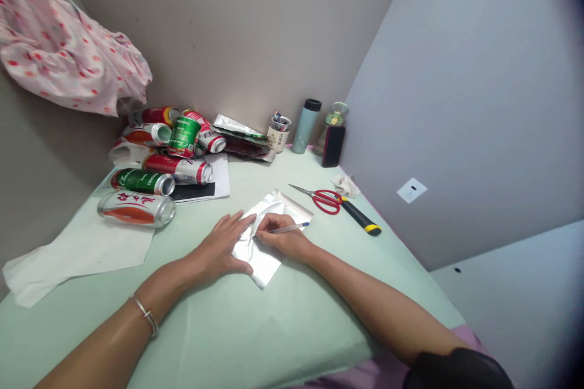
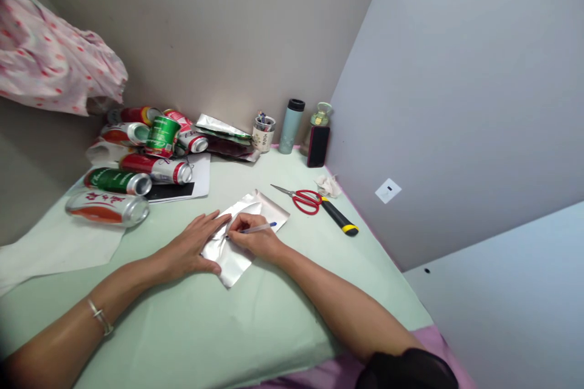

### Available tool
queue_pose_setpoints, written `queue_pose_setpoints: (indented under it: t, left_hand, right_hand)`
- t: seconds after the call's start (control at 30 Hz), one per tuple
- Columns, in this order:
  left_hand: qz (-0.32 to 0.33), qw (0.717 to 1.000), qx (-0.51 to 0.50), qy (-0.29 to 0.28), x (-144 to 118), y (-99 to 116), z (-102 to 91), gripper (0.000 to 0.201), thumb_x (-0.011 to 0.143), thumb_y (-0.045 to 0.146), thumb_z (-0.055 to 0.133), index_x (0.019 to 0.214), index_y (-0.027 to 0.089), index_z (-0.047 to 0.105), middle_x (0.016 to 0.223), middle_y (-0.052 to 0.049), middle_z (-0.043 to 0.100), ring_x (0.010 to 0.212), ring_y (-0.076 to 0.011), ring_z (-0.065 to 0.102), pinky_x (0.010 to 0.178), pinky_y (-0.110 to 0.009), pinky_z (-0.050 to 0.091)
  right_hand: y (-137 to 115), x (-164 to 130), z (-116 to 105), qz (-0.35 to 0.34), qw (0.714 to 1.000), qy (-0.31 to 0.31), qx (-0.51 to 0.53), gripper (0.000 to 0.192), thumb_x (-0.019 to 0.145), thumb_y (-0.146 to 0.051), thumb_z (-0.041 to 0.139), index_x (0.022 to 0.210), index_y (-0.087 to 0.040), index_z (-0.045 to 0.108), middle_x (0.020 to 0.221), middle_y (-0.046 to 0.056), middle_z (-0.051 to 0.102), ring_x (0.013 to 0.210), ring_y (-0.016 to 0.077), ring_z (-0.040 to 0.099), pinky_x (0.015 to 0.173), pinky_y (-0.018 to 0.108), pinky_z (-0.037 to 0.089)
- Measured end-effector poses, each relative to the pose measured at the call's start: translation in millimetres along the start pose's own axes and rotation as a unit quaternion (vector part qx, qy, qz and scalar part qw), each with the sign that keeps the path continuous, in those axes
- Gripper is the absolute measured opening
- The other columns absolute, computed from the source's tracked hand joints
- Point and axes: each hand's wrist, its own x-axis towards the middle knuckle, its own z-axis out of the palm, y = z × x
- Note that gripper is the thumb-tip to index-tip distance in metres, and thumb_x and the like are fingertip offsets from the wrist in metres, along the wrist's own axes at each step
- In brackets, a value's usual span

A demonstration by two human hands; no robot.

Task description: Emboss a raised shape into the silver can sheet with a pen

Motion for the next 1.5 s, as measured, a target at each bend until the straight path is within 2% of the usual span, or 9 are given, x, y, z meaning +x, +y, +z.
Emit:
queue_pose_setpoints:
  t: [0.33,1.5]
  left_hand:
    - [0.004,1.0,-0.001,0.002,-0.3,0.8,-0.5,0.113,0.069,0.063,0.081,0.158,0.032,0.018,0.165,-0.007,0.026,0.153,-0.0346,0.013,0.123,-0.056,0.012]
    - [0.009,1.0,0.007,-0.01,0.9,1.0,-2.5,0.113,0.07,0.066,0.079,0.158,0.029,0.018,0.164,-0.008,0.028,0.153,-0.0333,0.014,0.124,-0.055,0.01]
  right_hand:
    - [0.7,-0.1,2.3,0.008,1.0,0.002,-0.016,0.006,0.075,-0.02,0.067,0.072,-0.016,0.063,0.065,-0.002,0.06,0.058,0.0109,0.05,0.052,0.022,0.035]
    - [7.7,2.4,-1.1,-0.064,0.995,-0.046,-0.063,0.007,0.077,-0.016,0.066,0.072,-0.017,0.062,0.071,-0.002,0.058,0.064,0.0114,0.05,0.058,0.022,0.039]
